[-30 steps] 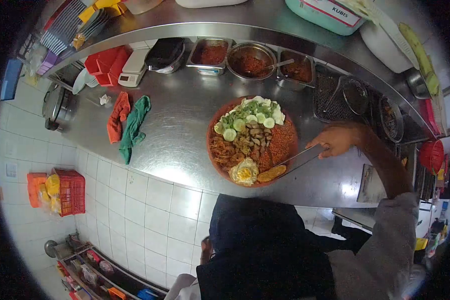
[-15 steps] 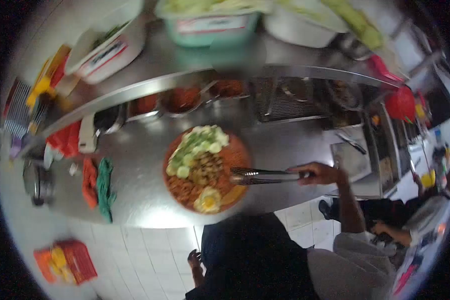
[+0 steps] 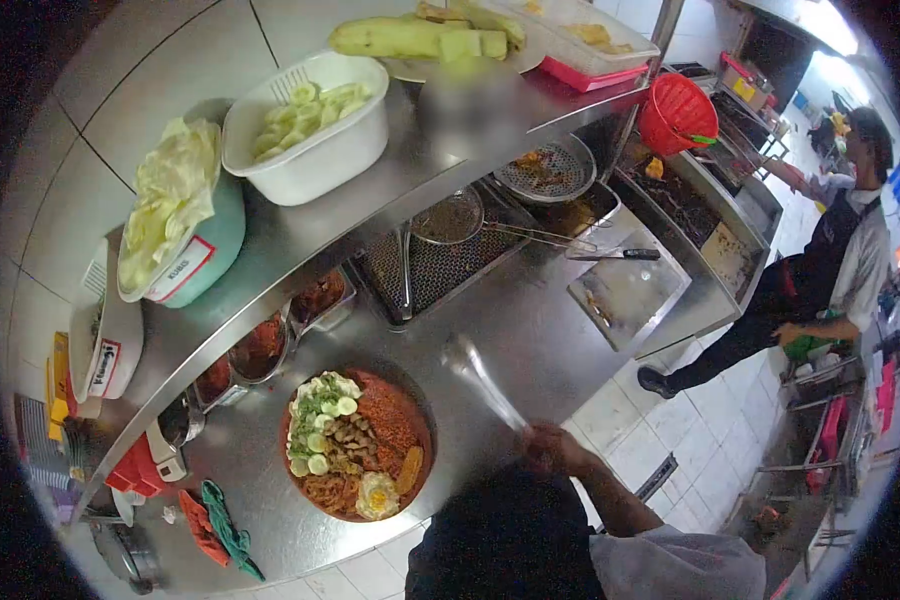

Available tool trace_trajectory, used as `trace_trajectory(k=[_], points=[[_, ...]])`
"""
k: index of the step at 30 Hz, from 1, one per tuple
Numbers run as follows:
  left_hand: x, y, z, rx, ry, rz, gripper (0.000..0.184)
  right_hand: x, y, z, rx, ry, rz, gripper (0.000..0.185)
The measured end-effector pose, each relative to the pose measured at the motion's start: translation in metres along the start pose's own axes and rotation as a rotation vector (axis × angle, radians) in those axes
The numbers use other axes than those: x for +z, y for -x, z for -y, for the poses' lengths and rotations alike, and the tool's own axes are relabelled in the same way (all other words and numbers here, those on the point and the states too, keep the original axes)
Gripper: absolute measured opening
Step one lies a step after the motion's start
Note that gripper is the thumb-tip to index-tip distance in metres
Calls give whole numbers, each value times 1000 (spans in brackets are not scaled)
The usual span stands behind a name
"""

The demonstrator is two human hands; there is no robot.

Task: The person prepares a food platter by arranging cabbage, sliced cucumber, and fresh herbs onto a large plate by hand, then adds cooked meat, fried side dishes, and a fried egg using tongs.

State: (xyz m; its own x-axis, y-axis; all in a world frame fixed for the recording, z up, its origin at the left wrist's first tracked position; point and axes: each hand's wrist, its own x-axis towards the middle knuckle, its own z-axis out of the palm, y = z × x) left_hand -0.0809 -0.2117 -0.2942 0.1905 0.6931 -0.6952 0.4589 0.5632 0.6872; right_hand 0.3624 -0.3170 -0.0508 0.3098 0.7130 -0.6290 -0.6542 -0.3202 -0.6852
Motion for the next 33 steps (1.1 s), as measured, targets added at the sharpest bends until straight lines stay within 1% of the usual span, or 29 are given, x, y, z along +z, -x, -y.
trace_trajectory(k=[2,4,6,8,9,10,11,13,14,16,17,18,20,21,22,24,25,27,28,29,30,31,32,33], points=[[8,0,-5,-12,6,2,31,-22,-14,28,-278,-16,-29,25],[17,0,-8,-25,16,-5,31,-71,-44,48,-696,452,-308,26],[25,-1,-10,-29,25,-10,31,-116,-63,97,-826,940,-652,29],[33,-2,-11,-33,35,-18,31,-82,-20,205,-750,966,-601,29],[36,0,-10,-32,44,-23,31,-101,-36,232,-654,249,-260,29],[40,0,-11,-35,49,-27,31,-126,-54,254,-488,-446,91,30],[45,-1,-11,-41,54,-29,31,-140,-74,274,-489,-436,103,30],[56,-1,-11,-49,71,-44,31,-161,-115,306,-321,-624,305,28],[62,0,-11,-54,78,-52,31,-173,-139,314,-316,-612,321,28],[72,1,-10,-69,95,-65,30,-187,-183,327,-321,-560,175,43],[76,2,-8,-76,103,-73,30,-181,-191,337,-235,-580,262,21],[79,3,-7,-82,112,-83,30,-176,-198,343,-226,-572,276,21],[87,4,-3,-102,125,-95,30,-171,-211,349,-216,-689,144,18],[92,4,-2,-119,129,-96,30,-173,-215,351,-190,-720,206,20],[96,4,-1,-125,134,-103,30,-172,-221,351,-180,-714,211,20],[102,6,5,-140,138,-105,30,-168,-227,350,-342,-717,46,38],[103,9,9,-150,140,-106,30,-167,-228,349,-333,-715,48,38],[107,17,19,-156,150,-104,30,-174,-231,348,-372,-591,-21,30],[108,21,26,-158,167,-108,30,-224,-261,339,-325,-625,265,30],[108,26,41,-161,198,-116,30,-234,-273,333,-247,-659,561,29],[106,23,54,-182,293,-108,29,-246,-279,333,-319,-948,127,24],[105,20,48,-255,471,-98,29,-308,-320,355,-65,-718,418,26],[106,34,64,-319,577,-120,29,-284,-299,345,-467,-391,585,18],[102,36,74,-165,215,-135,26,-265,-282,384,-299,-550,571,27]])
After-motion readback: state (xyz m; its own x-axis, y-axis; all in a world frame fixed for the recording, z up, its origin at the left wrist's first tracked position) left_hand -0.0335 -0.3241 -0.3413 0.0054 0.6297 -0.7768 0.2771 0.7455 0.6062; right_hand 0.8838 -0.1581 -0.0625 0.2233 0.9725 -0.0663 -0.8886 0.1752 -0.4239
